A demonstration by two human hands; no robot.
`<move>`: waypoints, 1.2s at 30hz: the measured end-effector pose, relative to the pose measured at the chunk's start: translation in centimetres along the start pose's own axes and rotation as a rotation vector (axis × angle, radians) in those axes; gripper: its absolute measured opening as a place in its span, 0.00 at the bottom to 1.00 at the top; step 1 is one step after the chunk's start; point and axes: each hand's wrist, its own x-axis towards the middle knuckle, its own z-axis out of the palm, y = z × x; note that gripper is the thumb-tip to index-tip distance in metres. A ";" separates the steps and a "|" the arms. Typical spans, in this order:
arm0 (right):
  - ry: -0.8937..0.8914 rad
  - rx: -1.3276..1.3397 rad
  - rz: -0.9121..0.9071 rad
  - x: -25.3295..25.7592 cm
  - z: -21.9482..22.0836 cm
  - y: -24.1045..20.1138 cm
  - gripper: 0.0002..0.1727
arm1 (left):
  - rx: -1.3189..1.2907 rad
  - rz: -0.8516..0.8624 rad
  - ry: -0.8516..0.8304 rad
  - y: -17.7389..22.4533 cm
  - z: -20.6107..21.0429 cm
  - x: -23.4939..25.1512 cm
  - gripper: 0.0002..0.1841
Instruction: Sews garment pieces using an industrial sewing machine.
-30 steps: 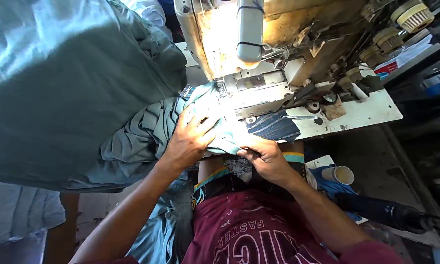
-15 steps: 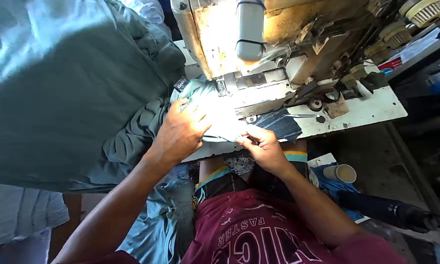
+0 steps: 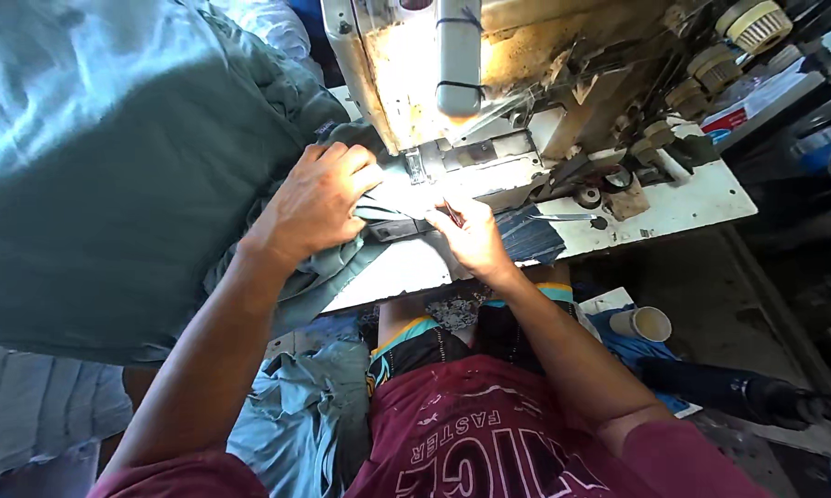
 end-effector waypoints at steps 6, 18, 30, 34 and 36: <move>0.012 0.022 -0.071 -0.4 -0.2 1.2 0.09 | 0.043 -0.229 -0.198 -2.6 -4.4 -2.4 0.37; -0.412 0.048 -0.259 -2.9 -2.5 -2.5 0.09 | -0.661 0.134 0.238 9.8 -1.2 -3.6 0.13; -0.174 0.042 -0.045 -6.7 -2.7 -1.2 0.08 | 0.060 -0.142 0.133 7.9 3.9 -4.2 0.11; -0.145 0.056 0.026 -6.3 -2.4 -1.1 0.08 | 0.066 -0.130 0.104 7.5 2.9 -4.0 0.10; -0.133 0.055 0.056 -5.6 -2.0 -0.7 0.07 | 0.068 -0.136 0.099 6.7 2.8 -3.5 0.11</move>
